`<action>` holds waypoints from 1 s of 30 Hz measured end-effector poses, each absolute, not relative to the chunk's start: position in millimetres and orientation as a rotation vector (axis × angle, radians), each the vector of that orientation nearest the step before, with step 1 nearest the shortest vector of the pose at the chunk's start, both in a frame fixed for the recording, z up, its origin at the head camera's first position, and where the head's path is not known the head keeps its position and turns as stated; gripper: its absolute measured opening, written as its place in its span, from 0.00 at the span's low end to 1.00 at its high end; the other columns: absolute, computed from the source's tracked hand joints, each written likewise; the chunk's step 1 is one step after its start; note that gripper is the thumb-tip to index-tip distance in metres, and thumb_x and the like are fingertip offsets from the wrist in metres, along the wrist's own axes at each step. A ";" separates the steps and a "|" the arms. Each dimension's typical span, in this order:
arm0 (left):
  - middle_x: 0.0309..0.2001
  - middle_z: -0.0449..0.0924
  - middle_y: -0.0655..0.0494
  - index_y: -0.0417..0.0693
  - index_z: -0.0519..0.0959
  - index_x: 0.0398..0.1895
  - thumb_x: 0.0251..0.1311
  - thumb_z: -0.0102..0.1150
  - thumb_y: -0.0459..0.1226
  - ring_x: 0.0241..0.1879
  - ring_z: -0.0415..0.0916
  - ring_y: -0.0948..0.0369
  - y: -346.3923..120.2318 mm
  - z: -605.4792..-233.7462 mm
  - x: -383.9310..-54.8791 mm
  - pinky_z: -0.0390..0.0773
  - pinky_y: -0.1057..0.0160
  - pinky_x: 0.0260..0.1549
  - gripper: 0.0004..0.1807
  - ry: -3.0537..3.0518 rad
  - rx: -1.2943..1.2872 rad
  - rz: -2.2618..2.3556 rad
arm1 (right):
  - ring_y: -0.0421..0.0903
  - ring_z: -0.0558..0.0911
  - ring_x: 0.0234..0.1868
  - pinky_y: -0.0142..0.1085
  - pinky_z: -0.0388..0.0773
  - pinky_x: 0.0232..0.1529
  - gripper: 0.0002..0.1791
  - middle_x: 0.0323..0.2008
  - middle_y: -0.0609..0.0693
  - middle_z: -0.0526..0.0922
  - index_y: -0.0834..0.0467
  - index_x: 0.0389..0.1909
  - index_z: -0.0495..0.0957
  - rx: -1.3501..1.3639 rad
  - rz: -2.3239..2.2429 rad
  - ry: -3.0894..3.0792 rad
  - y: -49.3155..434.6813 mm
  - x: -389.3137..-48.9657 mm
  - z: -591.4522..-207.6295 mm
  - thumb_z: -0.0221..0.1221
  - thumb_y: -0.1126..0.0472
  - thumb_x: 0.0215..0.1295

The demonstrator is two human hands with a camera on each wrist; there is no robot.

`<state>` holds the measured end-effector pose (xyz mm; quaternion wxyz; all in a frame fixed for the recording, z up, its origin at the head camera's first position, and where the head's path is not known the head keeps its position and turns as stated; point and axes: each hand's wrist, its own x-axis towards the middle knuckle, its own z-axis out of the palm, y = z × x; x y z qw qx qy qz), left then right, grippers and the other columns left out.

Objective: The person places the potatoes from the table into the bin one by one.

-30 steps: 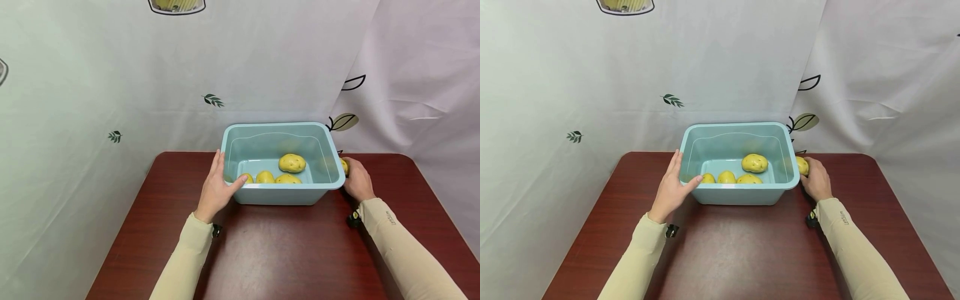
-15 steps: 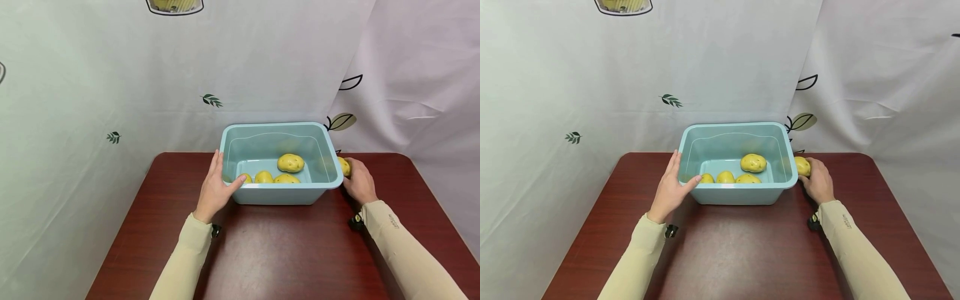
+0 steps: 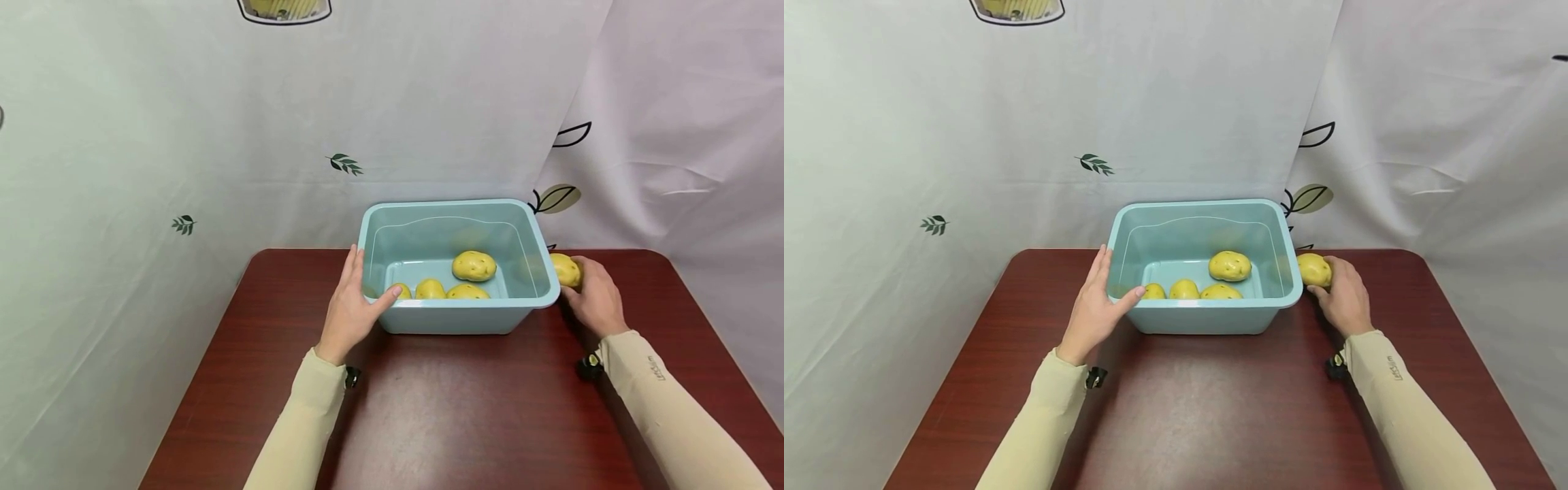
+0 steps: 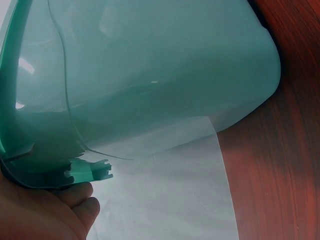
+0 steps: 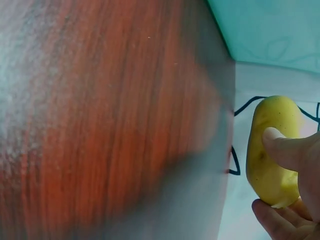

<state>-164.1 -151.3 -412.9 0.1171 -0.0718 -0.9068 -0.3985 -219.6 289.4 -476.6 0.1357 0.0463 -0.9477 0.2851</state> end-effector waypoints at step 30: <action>0.81 0.40 0.59 0.46 0.50 0.81 0.59 0.59 0.67 0.76 0.53 0.54 -150.7 -411.5 -163.0 0.64 0.44 0.66 0.57 -2.662 -0.192 -1.160 | 0.68 0.71 0.57 0.63 0.64 0.54 0.38 0.57 0.70 0.72 0.69 0.65 0.68 0.175 0.813 -2.542 290.1 -203.4 -453.4 0.73 0.69 0.54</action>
